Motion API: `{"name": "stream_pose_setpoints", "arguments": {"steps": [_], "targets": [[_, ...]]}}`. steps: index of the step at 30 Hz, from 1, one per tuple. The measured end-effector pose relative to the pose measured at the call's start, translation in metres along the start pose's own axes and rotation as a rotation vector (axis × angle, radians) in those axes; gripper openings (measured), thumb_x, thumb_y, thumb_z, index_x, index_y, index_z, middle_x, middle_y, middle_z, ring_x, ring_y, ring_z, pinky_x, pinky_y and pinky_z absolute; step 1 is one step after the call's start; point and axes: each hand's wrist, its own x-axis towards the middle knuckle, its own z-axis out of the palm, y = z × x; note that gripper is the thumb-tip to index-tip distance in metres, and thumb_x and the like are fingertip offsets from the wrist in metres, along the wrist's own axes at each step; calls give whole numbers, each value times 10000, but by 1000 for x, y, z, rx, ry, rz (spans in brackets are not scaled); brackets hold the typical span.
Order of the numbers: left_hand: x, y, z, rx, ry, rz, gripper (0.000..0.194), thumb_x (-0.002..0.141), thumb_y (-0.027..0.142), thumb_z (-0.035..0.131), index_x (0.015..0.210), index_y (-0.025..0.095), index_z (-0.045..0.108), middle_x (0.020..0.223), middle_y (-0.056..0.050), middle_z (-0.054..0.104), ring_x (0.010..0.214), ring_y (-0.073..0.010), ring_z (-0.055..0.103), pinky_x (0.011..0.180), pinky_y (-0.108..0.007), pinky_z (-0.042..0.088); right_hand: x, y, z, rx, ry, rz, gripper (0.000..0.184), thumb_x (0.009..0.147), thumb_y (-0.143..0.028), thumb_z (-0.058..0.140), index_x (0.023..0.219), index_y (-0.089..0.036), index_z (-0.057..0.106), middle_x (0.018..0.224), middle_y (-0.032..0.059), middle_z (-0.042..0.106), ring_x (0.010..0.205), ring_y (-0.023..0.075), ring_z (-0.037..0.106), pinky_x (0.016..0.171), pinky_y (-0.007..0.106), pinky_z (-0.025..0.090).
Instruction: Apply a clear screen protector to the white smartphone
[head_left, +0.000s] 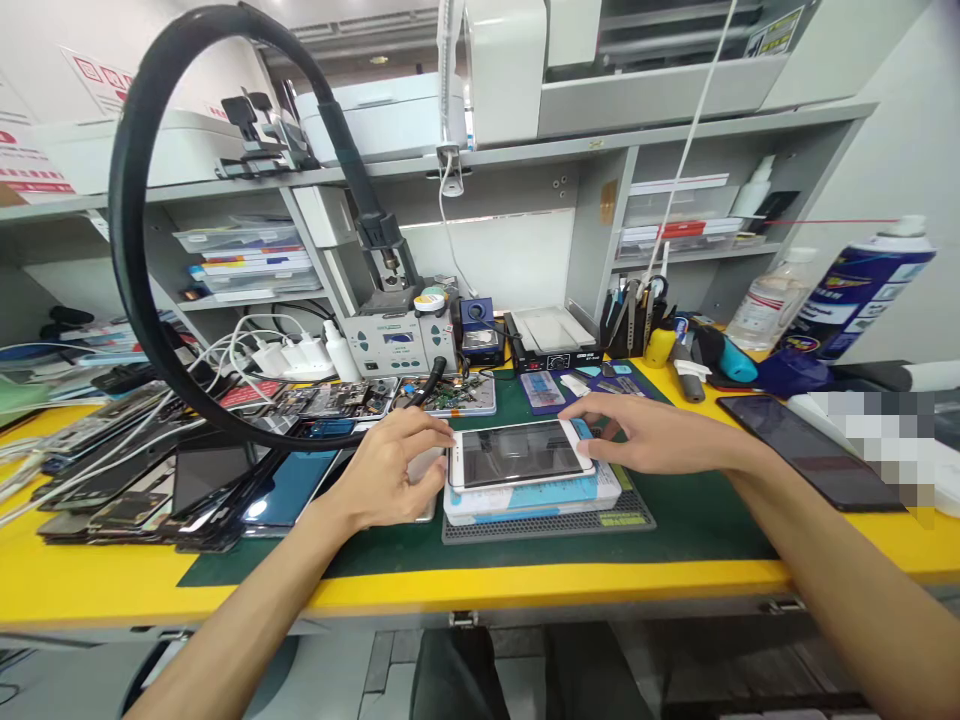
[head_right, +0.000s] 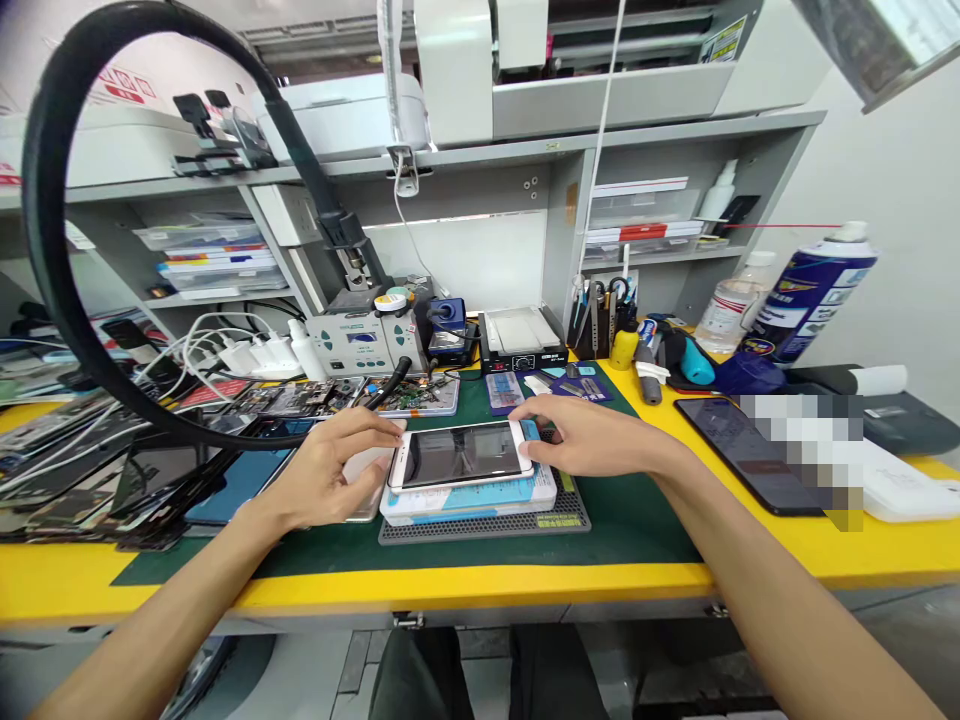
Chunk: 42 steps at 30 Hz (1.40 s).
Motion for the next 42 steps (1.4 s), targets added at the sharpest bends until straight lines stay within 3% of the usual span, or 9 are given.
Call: {"name": "stream_pose_setpoints", "arguments": {"steps": [42], "targets": [[0, -1, 0, -8, 8, 12, 275, 838, 136, 558, 1023, 136, 761, 1074, -119, 741, 958, -261, 676, 860, -452, 555, 0, 0, 0, -26, 2, 13, 680, 907, -651, 531, 1447, -239, 579, 1312, 130, 680, 1004, 296, 688, 835, 390, 517]]}}
